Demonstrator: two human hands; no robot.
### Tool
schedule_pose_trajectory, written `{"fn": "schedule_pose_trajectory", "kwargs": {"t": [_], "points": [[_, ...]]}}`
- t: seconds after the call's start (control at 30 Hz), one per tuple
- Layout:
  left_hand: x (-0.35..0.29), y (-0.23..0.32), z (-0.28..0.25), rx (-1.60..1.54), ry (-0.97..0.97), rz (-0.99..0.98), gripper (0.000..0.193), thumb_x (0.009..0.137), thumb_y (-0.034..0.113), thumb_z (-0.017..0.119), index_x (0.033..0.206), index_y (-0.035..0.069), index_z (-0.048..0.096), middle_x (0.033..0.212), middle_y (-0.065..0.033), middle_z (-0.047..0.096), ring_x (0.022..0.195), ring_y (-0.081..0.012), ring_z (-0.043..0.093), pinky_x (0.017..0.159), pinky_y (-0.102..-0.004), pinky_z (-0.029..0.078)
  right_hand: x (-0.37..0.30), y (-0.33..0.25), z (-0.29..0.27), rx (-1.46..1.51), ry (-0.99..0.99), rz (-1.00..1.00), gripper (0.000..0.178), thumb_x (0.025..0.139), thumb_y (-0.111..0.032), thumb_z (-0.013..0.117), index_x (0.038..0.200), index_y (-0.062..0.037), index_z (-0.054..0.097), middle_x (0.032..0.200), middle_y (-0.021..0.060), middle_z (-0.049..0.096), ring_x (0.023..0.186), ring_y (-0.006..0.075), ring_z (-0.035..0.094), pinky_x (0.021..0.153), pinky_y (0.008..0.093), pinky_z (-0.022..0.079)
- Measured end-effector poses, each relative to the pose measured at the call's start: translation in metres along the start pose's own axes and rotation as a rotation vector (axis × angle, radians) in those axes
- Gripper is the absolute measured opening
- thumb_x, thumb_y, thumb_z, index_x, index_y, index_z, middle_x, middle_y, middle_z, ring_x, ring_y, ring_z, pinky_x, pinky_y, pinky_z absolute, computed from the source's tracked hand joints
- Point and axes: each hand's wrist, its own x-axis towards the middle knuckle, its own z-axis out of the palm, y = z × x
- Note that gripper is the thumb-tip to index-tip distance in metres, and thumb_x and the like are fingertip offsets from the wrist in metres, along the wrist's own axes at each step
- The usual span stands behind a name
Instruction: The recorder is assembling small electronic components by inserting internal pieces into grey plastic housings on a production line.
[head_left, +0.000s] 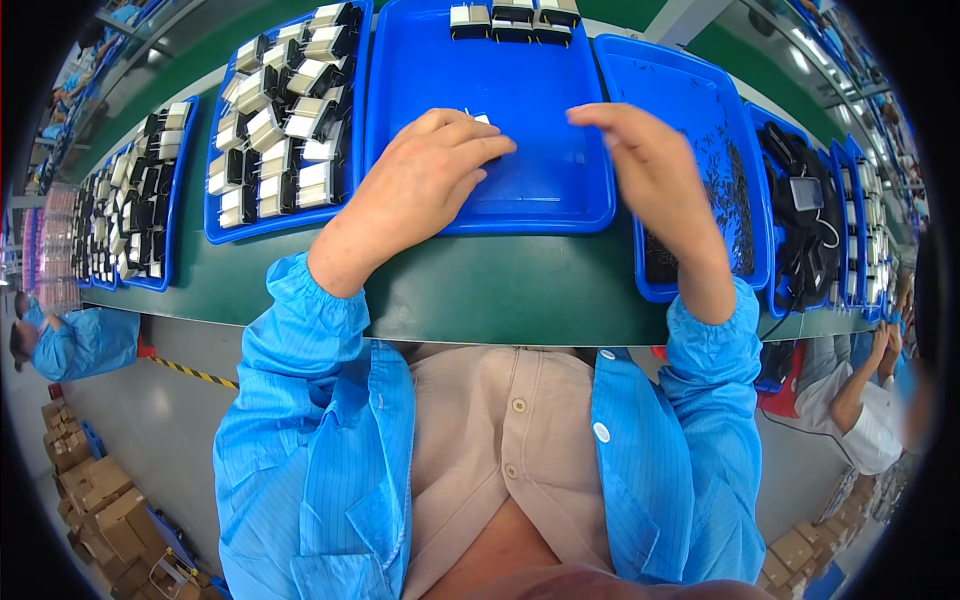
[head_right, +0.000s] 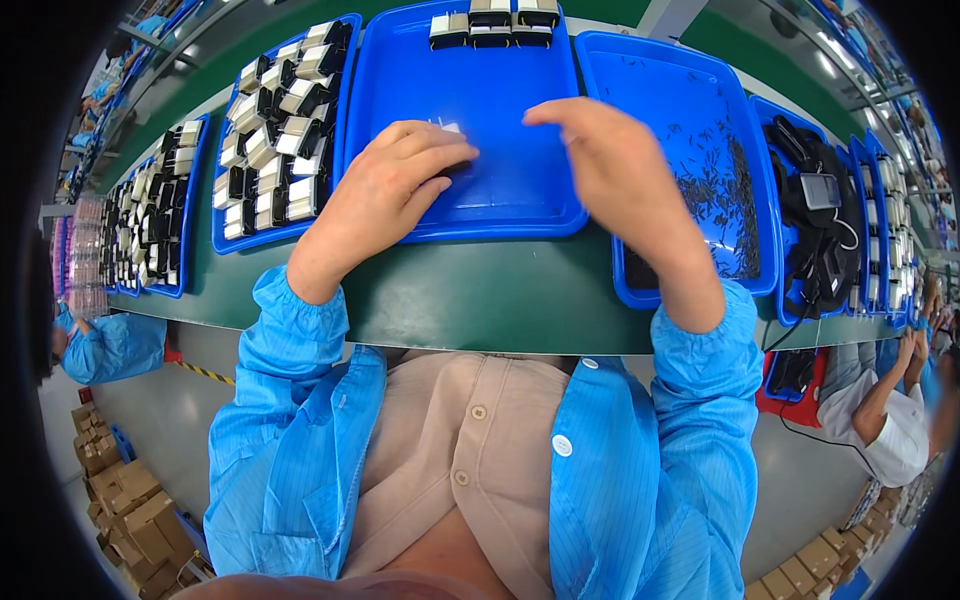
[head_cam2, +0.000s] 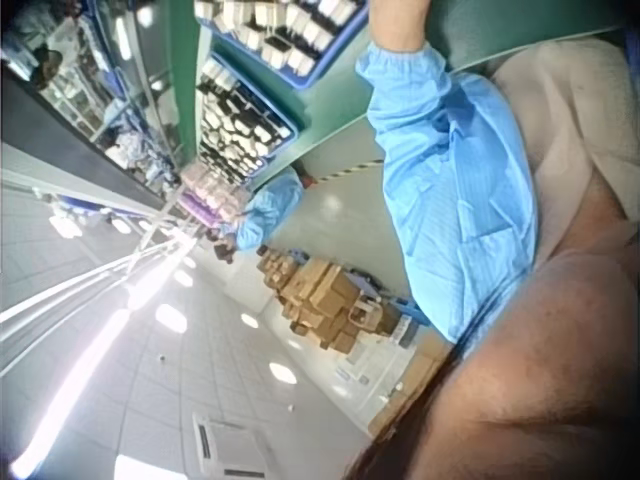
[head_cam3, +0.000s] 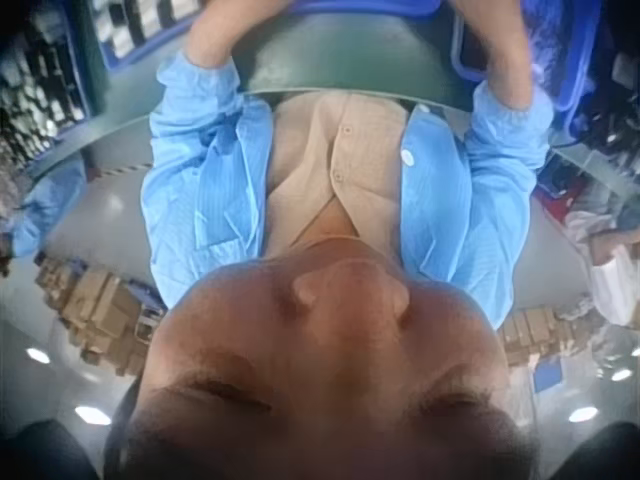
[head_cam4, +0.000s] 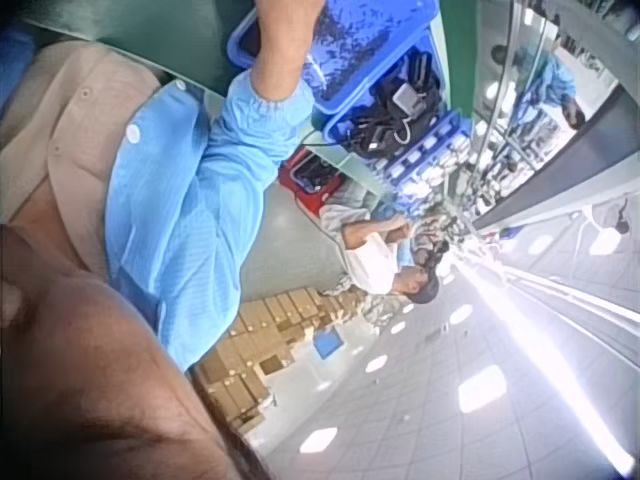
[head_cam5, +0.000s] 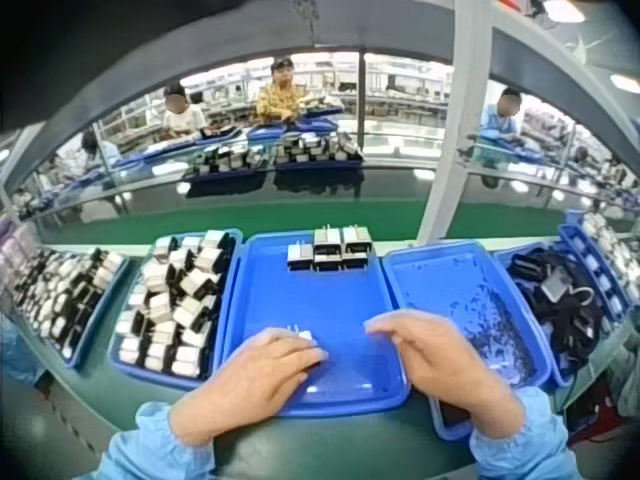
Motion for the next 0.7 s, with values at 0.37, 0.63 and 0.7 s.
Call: {"fn": "schedule_pose_trajectory", "kwargs": {"t": [0.37,0.63,0.7], "points": [[-0.001,-0.020,0.012,0.160,0.029,-0.003,0.043,0.080,-0.013,0.053,0.116,0.007,0.066,0.133,-0.0113,0.061,0.125,-0.0359,0.055,0.104,-0.0429,0.047,-0.002,-0.003,0.006,0.000,-0.095,-0.060,0.034,0.078,0.018,0.042,0.101,0.0017,0.061,0.116,0.0186,0.066,0.110,0.0377,0.063,0.096,0.0423,0.051],[-0.001,-0.029,-0.004,0.150,0.061,0.055,0.025,0.084,0.007,0.056,0.107,0.008,0.066,0.120,-0.0137,0.067,0.104,-0.0333,0.063,0.091,-0.0427,0.050,0.010,-0.013,-0.001,-0.013,-0.023,-0.120,0.045,0.075,0.020,0.043,0.112,0.0015,0.061,0.119,0.0203,0.064,0.108,0.0376,0.064,0.096,0.0409,0.051],[0.003,-0.020,0.001,0.136,-0.005,0.041,0.021,0.085,0.012,0.058,0.104,0.009,0.066,0.119,-0.0108,0.068,0.102,-0.0295,0.065,0.088,-0.0388,0.050,-0.003,-0.005,0.006,-0.105,-0.017,-0.111,0.049,0.075,0.021,0.043,0.117,0.0023,0.060,0.121,0.0215,0.064,0.105,0.0365,0.066,0.093,0.0419,0.052]]}}
